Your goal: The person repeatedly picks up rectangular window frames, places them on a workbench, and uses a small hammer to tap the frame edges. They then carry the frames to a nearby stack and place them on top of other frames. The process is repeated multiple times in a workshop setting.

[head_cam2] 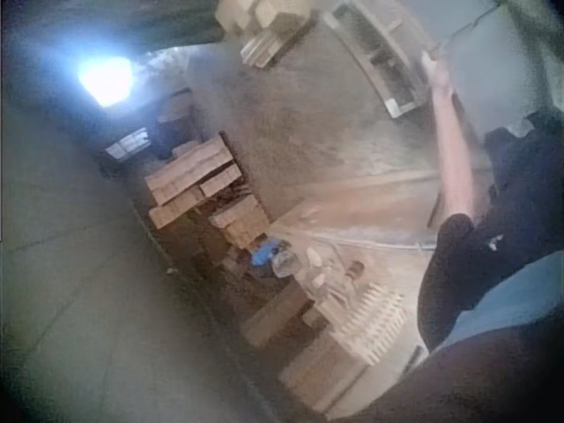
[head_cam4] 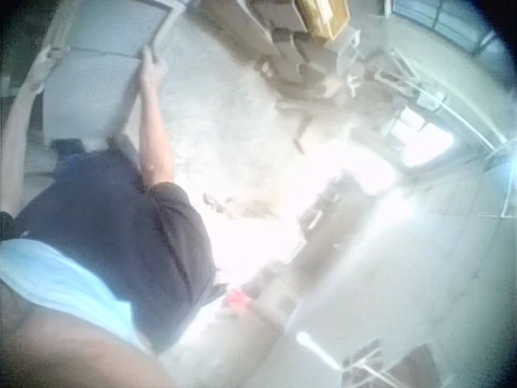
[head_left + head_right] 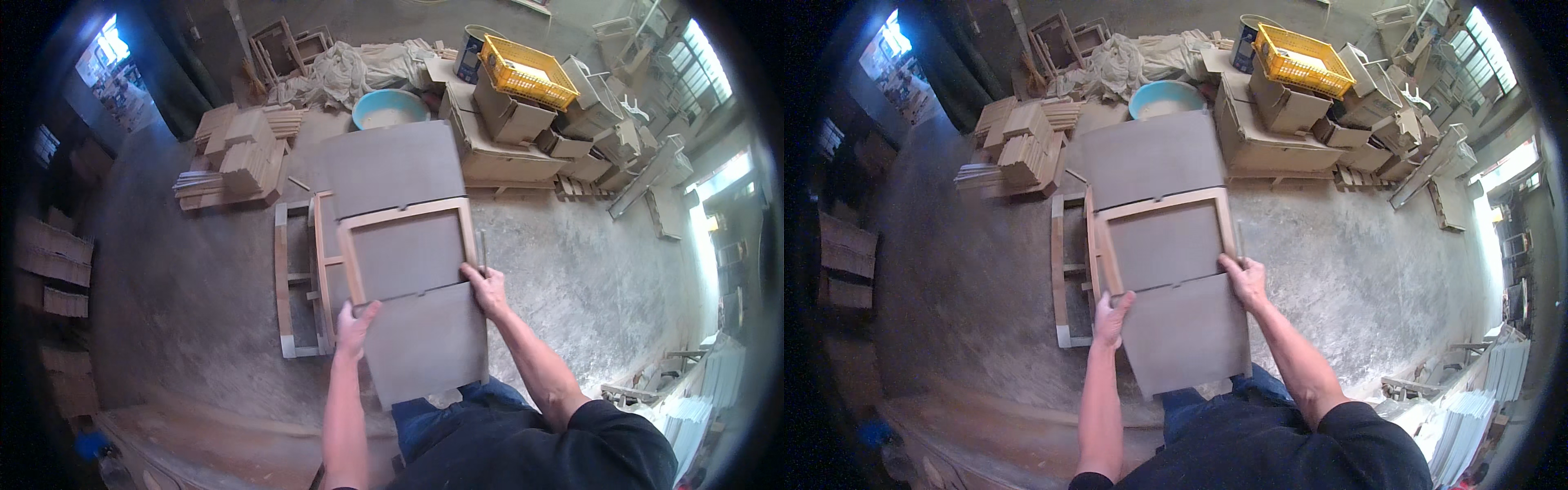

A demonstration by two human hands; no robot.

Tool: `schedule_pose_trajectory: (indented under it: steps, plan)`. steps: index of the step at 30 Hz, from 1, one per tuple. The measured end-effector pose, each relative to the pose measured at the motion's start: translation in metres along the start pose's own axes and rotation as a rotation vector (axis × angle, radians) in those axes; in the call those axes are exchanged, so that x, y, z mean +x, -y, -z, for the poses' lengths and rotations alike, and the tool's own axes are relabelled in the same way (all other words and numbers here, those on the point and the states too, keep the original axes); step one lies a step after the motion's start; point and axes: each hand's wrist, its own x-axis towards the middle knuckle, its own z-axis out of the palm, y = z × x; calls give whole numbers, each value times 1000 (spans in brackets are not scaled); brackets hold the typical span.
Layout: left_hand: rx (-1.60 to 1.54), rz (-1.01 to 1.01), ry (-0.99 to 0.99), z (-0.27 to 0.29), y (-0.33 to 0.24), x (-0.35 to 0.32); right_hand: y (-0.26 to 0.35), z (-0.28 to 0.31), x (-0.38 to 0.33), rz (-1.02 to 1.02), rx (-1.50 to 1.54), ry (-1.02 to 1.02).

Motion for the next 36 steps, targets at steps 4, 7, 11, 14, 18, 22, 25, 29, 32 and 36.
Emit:
schedule_pose_trajectory:
  steps: [4, 7, 11, 14, 18, 22, 25, 29, 32, 36]
  plan:
    - [47, 120, 168, -31, 35, 10, -43, 39, 36, -83, 34, -81]
    - [143, 227, 101, -45, 105, 8, -57, 55, 58, -243, -79, -155]
    - [279, 231, -20, -76, 157, 8, -106, 68, 97, -269, -62, -184]
    - [404, 286, -90, -92, 179, 28, -134, 67, 137, -319, -82, -148]
    - [450, 238, -259, -113, 209, 66, -172, 58, 211, -118, -318, 19]
    - [406, 307, -304, -124, 224, 123, -211, 24, 275, -234, -145, 54]
    - [388, 389, -306, -104, 229, 158, -214, -4, 296, -209, -168, 60]
    - [703, 293, -486, -90, 254, 164, -233, -33, 307, -175, -471, 48]
    - [1166, 74, -673, -107, 276, 147, -243, -33, 311, -172, -804, 81]
    - [905, 206, -1151, -128, 333, 105, -245, -23, 310, -181, -792, 128]
